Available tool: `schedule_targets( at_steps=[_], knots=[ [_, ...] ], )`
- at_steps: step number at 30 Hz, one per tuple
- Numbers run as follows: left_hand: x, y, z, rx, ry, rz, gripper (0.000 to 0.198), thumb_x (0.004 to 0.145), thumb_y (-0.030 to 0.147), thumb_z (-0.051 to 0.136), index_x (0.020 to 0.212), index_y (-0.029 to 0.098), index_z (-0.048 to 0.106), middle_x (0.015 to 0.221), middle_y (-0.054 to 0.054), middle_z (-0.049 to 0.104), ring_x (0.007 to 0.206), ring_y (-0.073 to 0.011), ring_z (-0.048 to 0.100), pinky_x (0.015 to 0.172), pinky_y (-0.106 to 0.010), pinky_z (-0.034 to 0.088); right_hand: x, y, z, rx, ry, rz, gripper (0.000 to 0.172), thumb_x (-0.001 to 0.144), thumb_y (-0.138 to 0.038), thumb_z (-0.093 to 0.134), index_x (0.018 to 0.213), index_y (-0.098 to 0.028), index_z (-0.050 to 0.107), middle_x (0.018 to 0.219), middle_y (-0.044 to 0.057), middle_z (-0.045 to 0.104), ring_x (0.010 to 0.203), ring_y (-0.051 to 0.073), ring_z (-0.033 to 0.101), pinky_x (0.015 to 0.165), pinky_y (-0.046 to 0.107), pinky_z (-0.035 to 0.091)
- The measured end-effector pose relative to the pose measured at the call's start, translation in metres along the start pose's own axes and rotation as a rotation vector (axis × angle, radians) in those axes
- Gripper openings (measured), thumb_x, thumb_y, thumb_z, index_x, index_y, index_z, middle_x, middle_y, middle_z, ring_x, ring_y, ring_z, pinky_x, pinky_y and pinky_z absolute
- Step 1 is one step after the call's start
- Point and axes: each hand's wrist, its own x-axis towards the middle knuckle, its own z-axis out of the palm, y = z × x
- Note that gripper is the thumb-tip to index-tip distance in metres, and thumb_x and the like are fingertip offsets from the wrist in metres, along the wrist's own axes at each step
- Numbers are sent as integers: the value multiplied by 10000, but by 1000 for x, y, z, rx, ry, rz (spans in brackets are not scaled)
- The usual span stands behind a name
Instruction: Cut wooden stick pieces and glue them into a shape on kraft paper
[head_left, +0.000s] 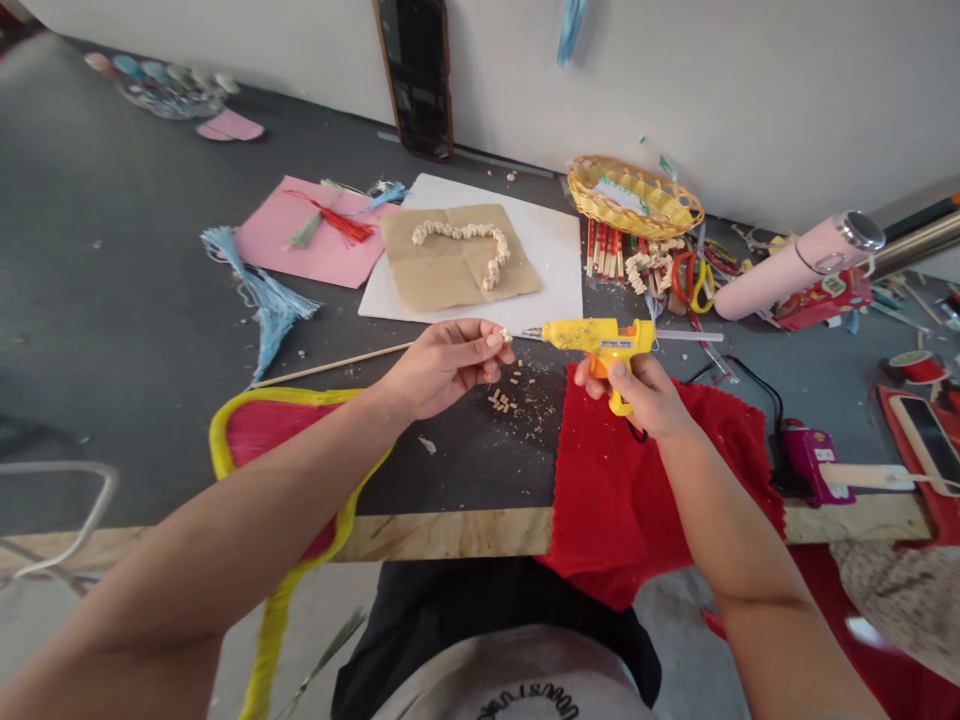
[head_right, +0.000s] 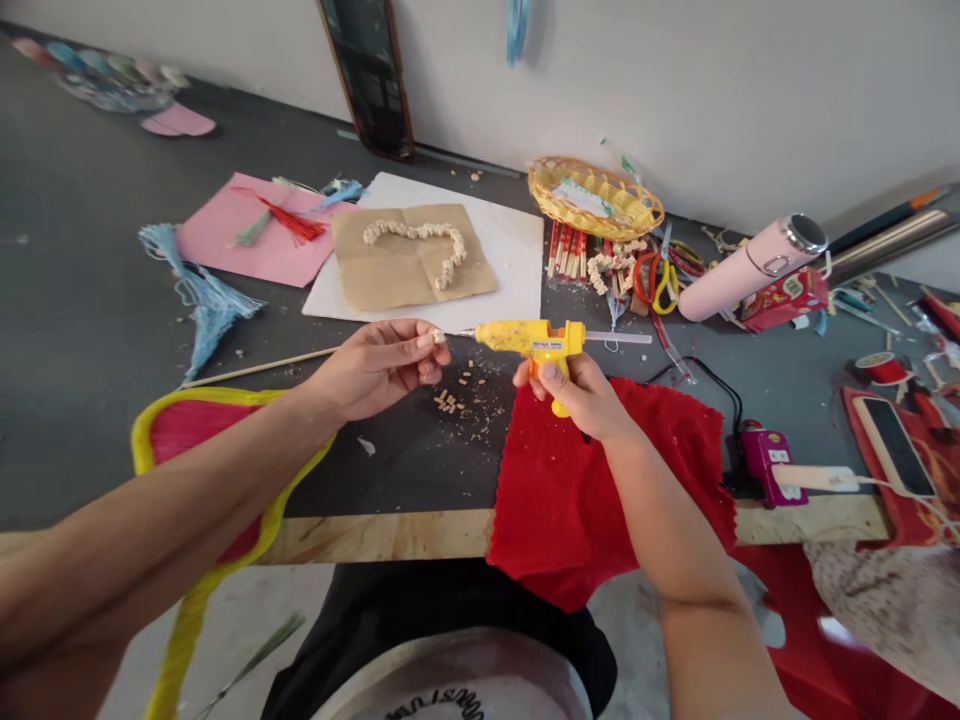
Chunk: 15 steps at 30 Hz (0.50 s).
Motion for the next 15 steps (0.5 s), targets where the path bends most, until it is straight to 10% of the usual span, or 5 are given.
schedule_targets(
  at_steps=[8, 15],
  knots=[
    [2, -2, 0, -27, 19, 45, 214, 683, 241, 843, 713, 114, 674, 704, -44, 684, 532, -67, 539, 528, -181, 456, 11, 10, -2, 148, 214, 182, 306, 863, -510, 643, 940, -222, 572, 658, -45, 561, 558, 91, 529, 518, 214, 432],
    [3, -3, -1, -20, 15, 48, 232, 679, 258, 848, 717, 115, 669, 705, -39, 687, 520, -63, 540, 521, -178, 452, 19, 10, -13, -74, 272, 124, 516, 820, -580, 639, 1199, -237, 566, 1077, 60, 693, 960, 196, 675, 798, 330, 582]
  ],
)
